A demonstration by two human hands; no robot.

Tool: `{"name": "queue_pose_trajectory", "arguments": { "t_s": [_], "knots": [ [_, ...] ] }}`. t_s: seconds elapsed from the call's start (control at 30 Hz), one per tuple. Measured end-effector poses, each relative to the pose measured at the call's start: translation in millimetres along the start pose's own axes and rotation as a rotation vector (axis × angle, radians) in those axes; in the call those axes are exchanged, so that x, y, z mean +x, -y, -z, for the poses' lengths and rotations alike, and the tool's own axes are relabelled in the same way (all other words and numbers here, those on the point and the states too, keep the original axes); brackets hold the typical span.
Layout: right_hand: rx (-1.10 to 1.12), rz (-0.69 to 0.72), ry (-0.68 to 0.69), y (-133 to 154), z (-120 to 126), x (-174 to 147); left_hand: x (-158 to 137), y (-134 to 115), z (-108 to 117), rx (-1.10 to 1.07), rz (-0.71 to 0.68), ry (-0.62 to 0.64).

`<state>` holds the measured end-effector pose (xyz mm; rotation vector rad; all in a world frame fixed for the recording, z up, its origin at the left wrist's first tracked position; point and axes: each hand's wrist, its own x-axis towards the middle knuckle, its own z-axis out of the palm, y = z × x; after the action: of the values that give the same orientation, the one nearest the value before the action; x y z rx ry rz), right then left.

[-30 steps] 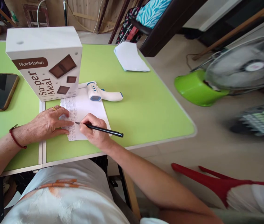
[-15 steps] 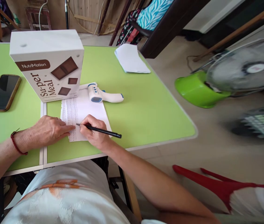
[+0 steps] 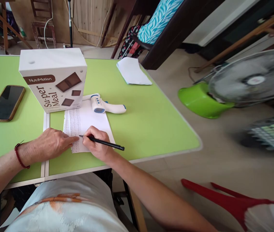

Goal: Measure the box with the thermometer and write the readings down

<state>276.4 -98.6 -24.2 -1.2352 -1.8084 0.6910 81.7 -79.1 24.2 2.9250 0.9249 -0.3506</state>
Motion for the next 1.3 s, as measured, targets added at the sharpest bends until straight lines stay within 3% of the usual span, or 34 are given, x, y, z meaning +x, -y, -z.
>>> {"name": "queue_pose_trajectory", "arguments": {
  "t_s": [0.37, 1.07, 1.3],
  "knots": [
    [-0.024, 0.016, -0.041, -1.9, -1.0, -1.3, 2.2, 1.8, -6.0, -0.005, 0.0, -0.067],
    [-0.001, 0.066, -0.118, -4.8, 1.5, -1.7, 3.0, 2.5, -6.4, -0.003, 0.006, -0.052],
    [-0.005, 0.056, -0.083, -4.5, 0.0, -0.8, 3.1, 1.8, -5.4, 0.001, 0.007, -0.042]
  ]
}}
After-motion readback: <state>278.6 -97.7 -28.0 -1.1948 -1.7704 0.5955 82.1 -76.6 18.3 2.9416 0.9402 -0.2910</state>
